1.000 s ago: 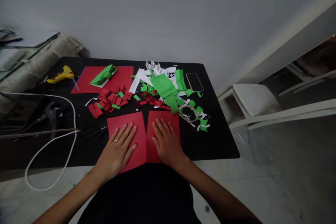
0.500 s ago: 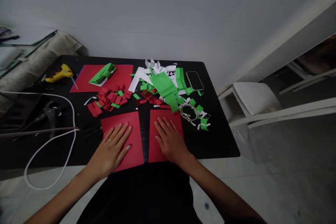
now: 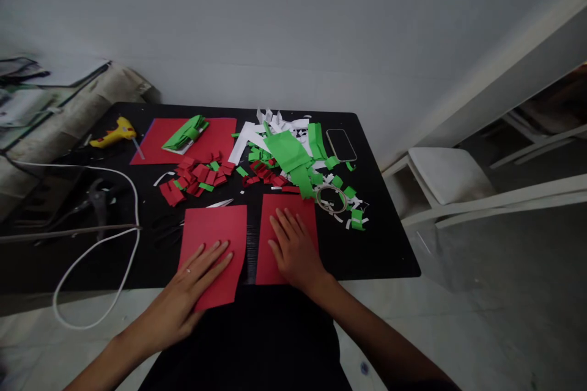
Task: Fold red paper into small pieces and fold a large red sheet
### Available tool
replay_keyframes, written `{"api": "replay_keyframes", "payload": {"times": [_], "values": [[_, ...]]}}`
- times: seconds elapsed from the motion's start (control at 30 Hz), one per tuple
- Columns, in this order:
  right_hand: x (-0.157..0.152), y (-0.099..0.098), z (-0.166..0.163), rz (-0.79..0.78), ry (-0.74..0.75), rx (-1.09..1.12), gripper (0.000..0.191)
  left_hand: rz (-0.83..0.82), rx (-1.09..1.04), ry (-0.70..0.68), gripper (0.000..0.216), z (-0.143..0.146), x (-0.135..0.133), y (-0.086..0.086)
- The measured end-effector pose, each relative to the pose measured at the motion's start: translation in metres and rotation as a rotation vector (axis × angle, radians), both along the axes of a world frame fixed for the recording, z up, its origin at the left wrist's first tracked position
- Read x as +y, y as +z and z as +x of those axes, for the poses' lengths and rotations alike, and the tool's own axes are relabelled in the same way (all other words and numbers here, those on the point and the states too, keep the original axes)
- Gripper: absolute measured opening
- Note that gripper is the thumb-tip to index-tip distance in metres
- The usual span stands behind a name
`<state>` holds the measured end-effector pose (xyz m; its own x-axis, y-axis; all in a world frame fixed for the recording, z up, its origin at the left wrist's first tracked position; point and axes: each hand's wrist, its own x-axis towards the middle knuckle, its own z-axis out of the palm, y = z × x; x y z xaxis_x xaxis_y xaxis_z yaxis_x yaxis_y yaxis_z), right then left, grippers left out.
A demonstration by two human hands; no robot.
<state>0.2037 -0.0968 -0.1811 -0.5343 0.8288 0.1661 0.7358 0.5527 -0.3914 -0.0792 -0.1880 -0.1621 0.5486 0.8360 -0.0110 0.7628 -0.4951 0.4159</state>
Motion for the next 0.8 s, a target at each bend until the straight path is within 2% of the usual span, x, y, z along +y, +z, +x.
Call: {"api": "replay_keyframes", "payload": {"times": [0.07,0.1,0.2,0.23,0.3,0.37,0.43,0.53,0.63,0.67,0.73,0.8], "values": [[-0.003,-0.001,-0.004,-0.033,0.014,0.054,0.052,-0.048,-0.097,-0.002,0.086,-0.005,-0.004,0.003],[-0.004,-0.001,-0.007,-0.056,0.019,0.103,0.051,-0.046,-0.156,0.047,0.08,-0.007,-0.005,0.004],[-0.009,-0.001,-0.021,-0.171,-0.023,0.361,0.049,0.098,-0.351,0.295,0.071,-0.003,-0.005,0.007],[-0.01,-0.001,-0.027,-0.234,-0.065,0.472,0.049,0.16,-0.394,0.33,0.072,0.002,-0.003,0.009],[-0.009,-0.001,-0.037,-0.354,-0.177,0.688,0.049,0.214,-0.376,0.246,0.079,0.019,0.007,0.012],[-0.004,-0.001,-0.044,-0.415,-0.285,0.847,0.052,0.142,-0.23,0.141,0.09,0.039,0.02,0.014],[0.004,-0.001,-0.045,-0.4,-0.366,0.924,0.055,0.075,-0.116,0.078,0.09,0.057,0.034,0.014],[0.013,-0.001,-0.036,-0.318,-0.453,0.891,0.053,-0.017,-0.073,-0.038,0.08,0.068,0.048,0.013],[0.015,-0.001,-0.027,-0.195,-0.408,0.678,0.05,-0.029,-0.175,-0.135,0.078,0.045,0.049,0.017],[0.014,-0.002,-0.026,-0.161,-0.374,0.599,0.048,0.008,-0.244,-0.105,0.062,0.029,0.047,0.02],[0.011,-0.006,-0.025,-0.099,-0.337,0.484,0.047,0.142,-0.426,0.065,0.022,-0.015,0.041,0.027],[0.009,-0.011,-0.028,-0.034,-0.309,0.414,0.044,0.34,-0.492,0.329,0.039,-0.071,0.037,0.037]]}}
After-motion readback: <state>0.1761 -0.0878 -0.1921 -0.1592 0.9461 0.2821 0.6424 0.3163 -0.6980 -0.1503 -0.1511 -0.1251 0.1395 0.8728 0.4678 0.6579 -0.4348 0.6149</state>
